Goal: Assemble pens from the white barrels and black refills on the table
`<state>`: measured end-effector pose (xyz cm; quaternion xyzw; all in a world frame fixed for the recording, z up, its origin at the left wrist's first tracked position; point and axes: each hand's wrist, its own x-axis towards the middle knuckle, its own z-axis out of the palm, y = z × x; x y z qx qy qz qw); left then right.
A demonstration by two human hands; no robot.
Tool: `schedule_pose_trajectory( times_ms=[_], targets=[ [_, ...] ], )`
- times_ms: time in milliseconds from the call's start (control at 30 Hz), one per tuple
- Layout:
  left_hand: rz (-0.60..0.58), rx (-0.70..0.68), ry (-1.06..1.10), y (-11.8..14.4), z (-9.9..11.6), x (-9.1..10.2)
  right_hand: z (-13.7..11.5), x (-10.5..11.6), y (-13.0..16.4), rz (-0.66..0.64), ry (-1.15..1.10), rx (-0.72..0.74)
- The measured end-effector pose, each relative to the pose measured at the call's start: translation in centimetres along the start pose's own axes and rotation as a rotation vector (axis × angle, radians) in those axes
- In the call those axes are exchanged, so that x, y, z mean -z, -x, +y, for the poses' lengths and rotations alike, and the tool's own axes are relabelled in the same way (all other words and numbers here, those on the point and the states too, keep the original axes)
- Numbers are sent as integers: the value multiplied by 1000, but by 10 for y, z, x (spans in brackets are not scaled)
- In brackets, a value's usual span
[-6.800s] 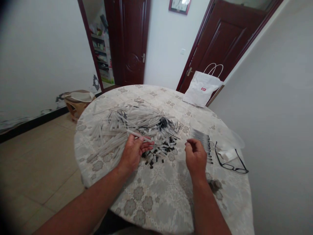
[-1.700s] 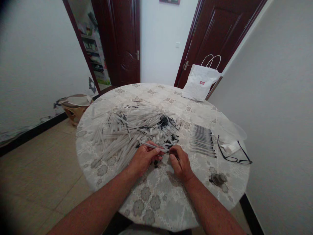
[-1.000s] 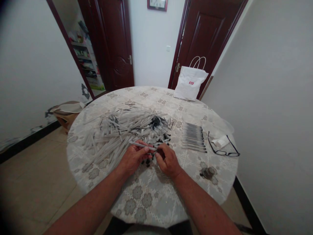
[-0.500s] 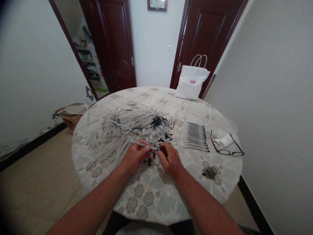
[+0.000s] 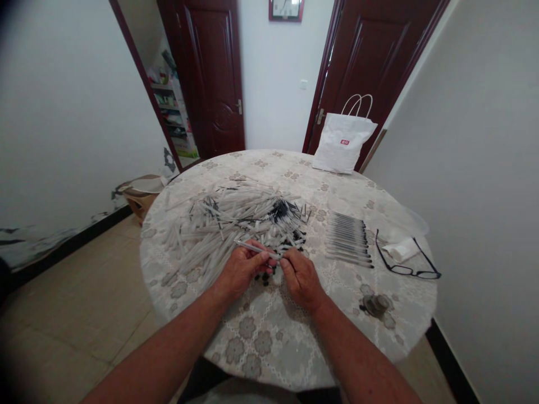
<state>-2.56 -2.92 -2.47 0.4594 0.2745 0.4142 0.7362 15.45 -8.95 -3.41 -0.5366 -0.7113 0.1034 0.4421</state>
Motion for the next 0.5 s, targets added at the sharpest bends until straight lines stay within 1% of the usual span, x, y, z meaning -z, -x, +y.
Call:
schedule_pose_trajectory(
  times_ms=[167, 267, 333, 367, 433, 500],
  targets=[
    [14, 4, -31, 1, 0, -2, 2, -1, 2, -29, -18, -6],
    [7, -19, -153, 2, 1, -3, 1, -1, 1, -34, -10, 14],
    [26, -35, -248, 2, 3, -4, 1, -1, 0, -40, 13, 36],
    [54, -45, -291, 2, 5, -4, 1, 0, -1, -34, 27, 34],
    [142, -86, -366, 3, 11, -3, 4, 1, -3, 19, 53, -11],
    [275, -147, -428, 4, 20, -2, 7, 3, -6, 112, 80, -102]
  ],
)
